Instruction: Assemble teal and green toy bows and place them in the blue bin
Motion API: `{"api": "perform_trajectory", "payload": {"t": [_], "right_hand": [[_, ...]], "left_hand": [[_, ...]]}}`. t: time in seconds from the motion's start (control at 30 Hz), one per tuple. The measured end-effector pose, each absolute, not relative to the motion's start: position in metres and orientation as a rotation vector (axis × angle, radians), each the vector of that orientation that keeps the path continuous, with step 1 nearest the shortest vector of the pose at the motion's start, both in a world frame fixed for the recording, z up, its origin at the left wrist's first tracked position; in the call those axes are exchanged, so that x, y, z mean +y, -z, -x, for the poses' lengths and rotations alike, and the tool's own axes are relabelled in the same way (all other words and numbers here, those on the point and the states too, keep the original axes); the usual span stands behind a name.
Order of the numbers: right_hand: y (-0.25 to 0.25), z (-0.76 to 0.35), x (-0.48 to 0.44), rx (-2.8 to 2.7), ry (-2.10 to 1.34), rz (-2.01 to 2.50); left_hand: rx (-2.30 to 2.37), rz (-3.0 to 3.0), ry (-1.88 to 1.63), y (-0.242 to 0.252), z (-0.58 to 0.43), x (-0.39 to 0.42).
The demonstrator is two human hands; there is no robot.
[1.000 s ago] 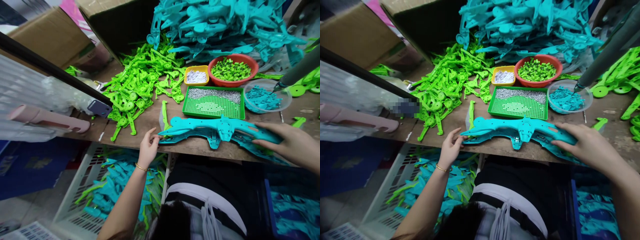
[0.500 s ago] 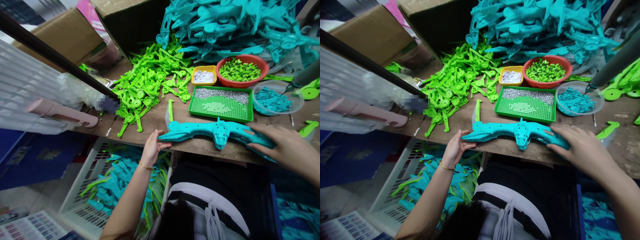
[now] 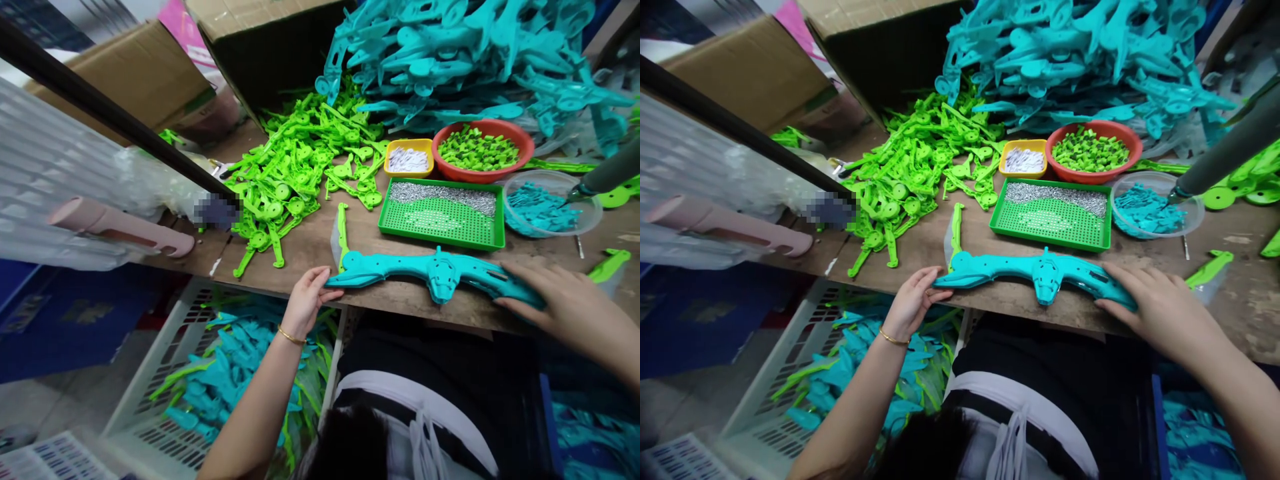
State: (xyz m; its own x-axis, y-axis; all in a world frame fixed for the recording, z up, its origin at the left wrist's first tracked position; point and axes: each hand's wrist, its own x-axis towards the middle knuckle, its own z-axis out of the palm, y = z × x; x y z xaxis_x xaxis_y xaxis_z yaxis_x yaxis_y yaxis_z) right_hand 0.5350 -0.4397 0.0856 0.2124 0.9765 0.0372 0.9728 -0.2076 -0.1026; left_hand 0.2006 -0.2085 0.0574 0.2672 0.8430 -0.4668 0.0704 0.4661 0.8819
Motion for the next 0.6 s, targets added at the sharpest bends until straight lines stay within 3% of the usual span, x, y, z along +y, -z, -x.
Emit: {"api": "perform_trajectory", "payload": {"t": [0.23, 0.6], "right_hand": [[-0.083, -0.528, -0.444, -1.905, -0.144, 2.452], [-0.074, -0.532, -0.442, -1.920, 0.003, 2.403]], "left_hand": [[1.185, -0.937, -0.649, -0.057, -0.201, -0.207], [1.220, -0.960, -0.595, -0.060, -0.206, -0.202]]}}
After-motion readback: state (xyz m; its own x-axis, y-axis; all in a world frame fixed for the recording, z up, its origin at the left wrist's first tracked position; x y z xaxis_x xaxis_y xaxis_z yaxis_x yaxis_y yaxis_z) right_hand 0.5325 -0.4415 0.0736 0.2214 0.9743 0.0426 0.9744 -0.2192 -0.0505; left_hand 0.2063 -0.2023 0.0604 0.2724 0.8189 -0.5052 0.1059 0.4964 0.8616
